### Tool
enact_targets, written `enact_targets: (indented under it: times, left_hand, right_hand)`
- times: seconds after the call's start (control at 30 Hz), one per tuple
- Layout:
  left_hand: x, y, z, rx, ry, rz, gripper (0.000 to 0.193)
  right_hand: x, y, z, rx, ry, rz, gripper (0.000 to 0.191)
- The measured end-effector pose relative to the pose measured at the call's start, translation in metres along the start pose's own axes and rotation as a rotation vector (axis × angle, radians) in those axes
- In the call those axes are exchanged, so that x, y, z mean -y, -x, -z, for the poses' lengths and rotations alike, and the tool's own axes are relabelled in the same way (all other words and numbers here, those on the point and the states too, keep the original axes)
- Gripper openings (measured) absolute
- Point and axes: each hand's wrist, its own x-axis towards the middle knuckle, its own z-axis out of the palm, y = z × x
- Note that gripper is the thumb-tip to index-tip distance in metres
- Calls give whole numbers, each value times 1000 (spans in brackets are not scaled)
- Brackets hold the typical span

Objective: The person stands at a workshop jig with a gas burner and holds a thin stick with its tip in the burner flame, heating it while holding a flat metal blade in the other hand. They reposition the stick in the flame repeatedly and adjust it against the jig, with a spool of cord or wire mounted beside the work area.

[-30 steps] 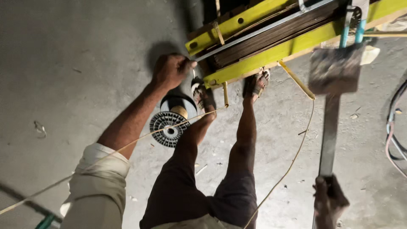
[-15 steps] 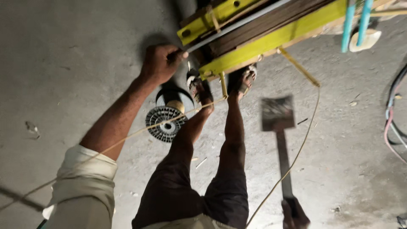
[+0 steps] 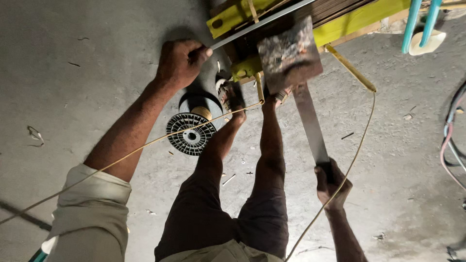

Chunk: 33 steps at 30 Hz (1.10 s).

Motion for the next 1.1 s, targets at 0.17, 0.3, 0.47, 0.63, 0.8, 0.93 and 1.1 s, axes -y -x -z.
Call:
enact_targets:
  times: [0.17,0.3,0.47,0.63,0.8,0.93,1.1]
  left_hand:
    - [-5,1,2,-55,-38,-51,33]
    - [-8,1,4,-68,-56,-72,32]
    - [-10,1,8,-44,-26,-20,32]
    - [-12,0,12,-56,-49,-49,29]
    - [-15,0,12,-46,-45,-43,30]
    - [-14,1,10,-27,-7,-24,30]
    - [-12,1,9,-7,5,4,29]
  right_hand:
    - [13,-9,0,22,29,-12,24]
    - [14,-16,12,55,-59,-72,27]
    - [24,-31,37,41,375,426,25]
    - [38,-42,53,56,232,210,33]
    - [32,-61,53,112,301,383,25]
    - [27,-70,42,114,321,359,31]
    - [40,-58,56,118,266,228,22]
